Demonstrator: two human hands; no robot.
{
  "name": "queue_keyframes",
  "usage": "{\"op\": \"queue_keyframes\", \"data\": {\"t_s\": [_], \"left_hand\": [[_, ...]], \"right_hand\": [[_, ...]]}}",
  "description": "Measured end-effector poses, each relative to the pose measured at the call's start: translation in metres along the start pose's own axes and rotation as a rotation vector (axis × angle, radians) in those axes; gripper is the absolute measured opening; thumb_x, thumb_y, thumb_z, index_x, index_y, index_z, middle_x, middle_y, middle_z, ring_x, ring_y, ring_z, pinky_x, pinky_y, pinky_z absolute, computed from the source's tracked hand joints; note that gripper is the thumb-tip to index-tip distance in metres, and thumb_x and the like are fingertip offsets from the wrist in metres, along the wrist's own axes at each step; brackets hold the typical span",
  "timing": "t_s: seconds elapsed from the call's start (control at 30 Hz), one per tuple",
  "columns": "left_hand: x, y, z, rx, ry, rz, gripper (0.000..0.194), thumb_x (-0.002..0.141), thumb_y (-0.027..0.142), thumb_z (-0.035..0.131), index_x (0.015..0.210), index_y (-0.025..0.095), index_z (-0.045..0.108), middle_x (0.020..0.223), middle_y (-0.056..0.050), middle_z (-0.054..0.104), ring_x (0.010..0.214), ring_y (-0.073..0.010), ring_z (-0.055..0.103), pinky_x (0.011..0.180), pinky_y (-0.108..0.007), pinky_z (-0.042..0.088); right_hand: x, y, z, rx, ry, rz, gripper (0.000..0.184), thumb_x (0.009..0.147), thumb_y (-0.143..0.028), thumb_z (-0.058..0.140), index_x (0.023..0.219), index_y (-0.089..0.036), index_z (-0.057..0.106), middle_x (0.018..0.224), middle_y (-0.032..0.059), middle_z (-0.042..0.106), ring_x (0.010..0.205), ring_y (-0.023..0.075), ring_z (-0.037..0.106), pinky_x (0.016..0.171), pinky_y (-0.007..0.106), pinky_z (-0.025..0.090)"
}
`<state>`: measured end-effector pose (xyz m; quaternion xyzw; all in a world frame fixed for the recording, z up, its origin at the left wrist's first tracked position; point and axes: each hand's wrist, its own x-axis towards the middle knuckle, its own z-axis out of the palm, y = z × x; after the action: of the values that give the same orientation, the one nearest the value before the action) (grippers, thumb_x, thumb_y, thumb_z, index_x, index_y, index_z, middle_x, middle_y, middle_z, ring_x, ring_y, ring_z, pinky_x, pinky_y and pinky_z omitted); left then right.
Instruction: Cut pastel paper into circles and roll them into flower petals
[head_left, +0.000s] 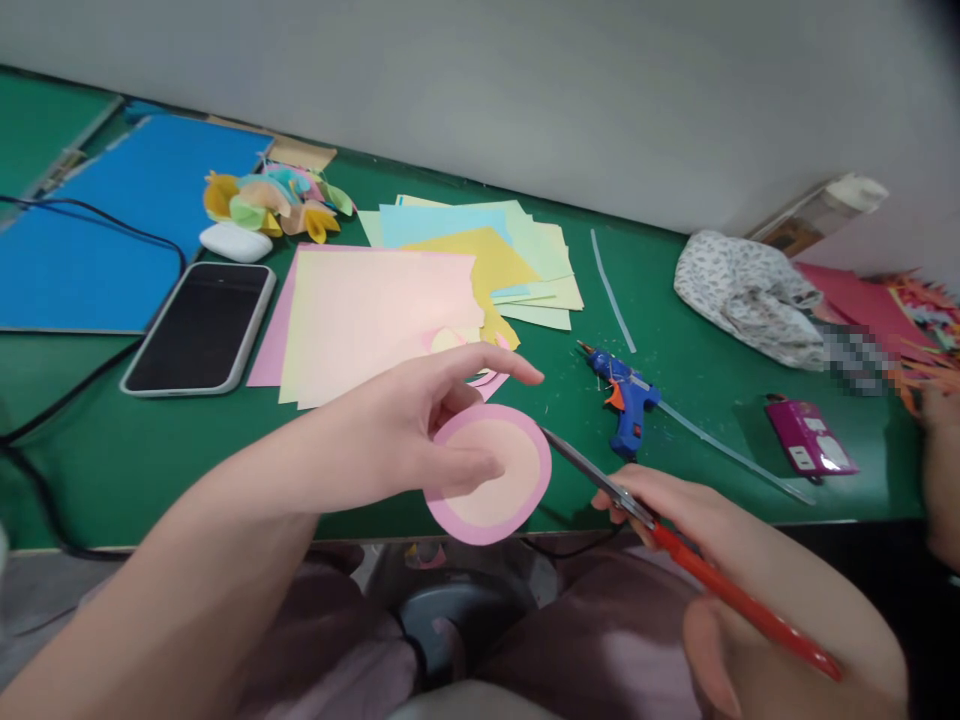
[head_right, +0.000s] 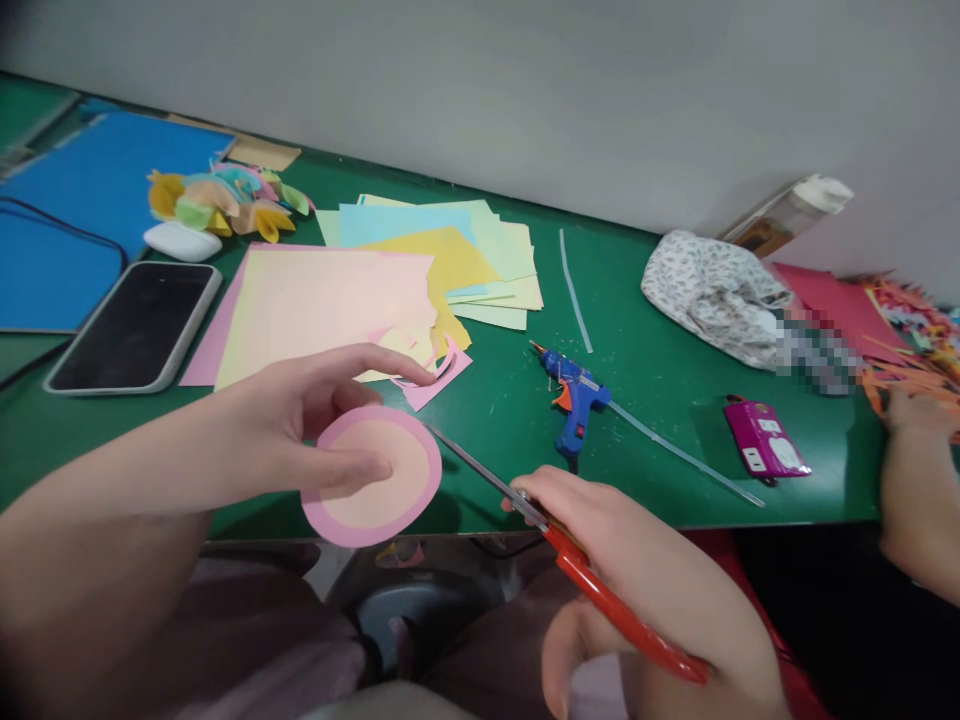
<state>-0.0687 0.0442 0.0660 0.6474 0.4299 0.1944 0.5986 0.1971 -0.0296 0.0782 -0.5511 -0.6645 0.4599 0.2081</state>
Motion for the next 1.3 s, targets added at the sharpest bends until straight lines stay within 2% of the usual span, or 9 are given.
{"op": "queue_keyframes", "data": {"t_s": [0.1,0.23,0.37,0.5,0.63,0.9,1.07,1.2,1.3], "left_hand": [[-0.001,-0.003,-0.002,-0.061,0.014,0.025,0.051,0.08,0.018,0.067,0.127,0.033,0.051,0.069,0.006,0.056,0.058,-0.0089,0.048,0.05,-0.016,0.039],[0.0,-0.009,0.002,-0.066,0.043,0.064,0.053,0.082,0.015,0.063,0.13,0.033,0.048,0.067,0.007,0.056,0.059,-0.0093,0.047,0.051,-0.016,0.038],[0.006,-0.014,0.014,0.005,0.065,0.144,0.056,0.082,0.012,0.059,0.131,0.035,0.048,0.062,0.009,0.047,0.055,-0.0084,0.041,0.048,-0.016,0.034],[0.008,-0.018,0.021,0.031,0.056,0.189,0.049,0.086,0.019,0.058,0.132,0.036,0.047,0.065,0.007,0.052,0.056,-0.0096,0.045,0.048,-0.018,0.036],[0.007,-0.017,0.02,0.018,0.081,0.213,0.044,0.086,0.022,0.058,0.128,0.032,0.05,0.063,0.006,0.054,0.054,-0.0099,0.045,0.046,-0.018,0.036],[0.009,-0.02,0.015,-0.082,0.348,0.215,0.055,0.075,0.014,0.066,0.127,0.028,0.054,0.062,0.007,0.054,0.055,-0.0099,0.049,0.048,-0.017,0.039],[0.016,-0.024,0.019,-0.284,0.498,0.219,0.046,0.074,0.022,0.074,0.118,0.025,0.061,0.073,0.002,0.065,0.065,-0.0122,0.059,0.056,-0.019,0.047],[0.025,-0.029,0.025,-0.541,0.524,0.157,0.036,0.069,0.03,0.081,0.101,0.02,0.069,0.09,-0.002,0.071,0.08,-0.0145,0.064,0.066,-0.021,0.051],[0.029,-0.032,0.031,-0.576,0.481,0.111,0.032,0.072,0.038,0.078,0.093,0.015,0.072,0.088,-0.007,0.073,0.078,-0.0165,0.065,0.066,-0.024,0.051]], "right_hand": [[-0.015,0.007,-0.005,0.073,0.129,0.014,0.03,0.084,-0.043,0.066,0.112,-0.032,0.067,0.093,0.0038,0.072,0.067,0.0215,0.07,0.057,0.028,0.059],[0.002,0.021,-0.012,0.19,0.071,-0.045,0.04,0.074,-0.036,0.08,0.11,-0.029,0.065,0.102,0.0067,0.069,0.083,0.0241,0.071,0.071,0.031,0.061],[0.041,0.019,0.011,0.346,0.334,-0.274,0.039,0.079,-0.021,0.076,0.111,-0.032,0.057,0.117,0.0018,0.062,0.093,0.019,0.072,0.087,0.034,0.06],[0.063,0.005,0.042,0.446,0.251,-0.281,0.039,0.077,-0.013,0.072,0.106,-0.03,0.053,0.113,-0.0012,0.059,0.088,0.0142,0.07,0.077,0.029,0.06],[0.07,-0.004,0.053,0.345,0.237,-0.314,0.039,0.074,-0.007,0.067,0.104,-0.027,0.053,0.105,-0.0018,0.058,0.079,0.0102,0.06,0.074,0.025,0.055],[0.084,-0.008,0.064,0.362,0.37,-0.333,0.043,0.073,-0.006,0.066,0.107,-0.027,0.051,0.099,-0.0024,0.056,0.081,0.0113,0.06,0.074,0.026,0.054],[0.093,-0.015,0.072,0.403,0.549,-0.324,0.037,0.072,-0.01,0.066,0.102,-0.026,0.05,0.093,-0.0024,0.055,0.076,0.0119,0.06,0.068,0.026,0.054],[0.098,-0.018,0.076,0.434,0.687,-0.332,0.036,0.072,-0.012,0.065,0.101,-0.027,0.049,0.092,-0.0024,0.054,0.076,0.0117,0.059,0.069,0.026,0.054],[0.1,-0.019,0.078,0.439,0.734,-0.341,0.035,0.072,-0.012,0.065,0.1,-0.026,0.048,0.091,-0.0024,0.053,0.076,0.0116,0.059,0.069,0.026,0.054]]}}
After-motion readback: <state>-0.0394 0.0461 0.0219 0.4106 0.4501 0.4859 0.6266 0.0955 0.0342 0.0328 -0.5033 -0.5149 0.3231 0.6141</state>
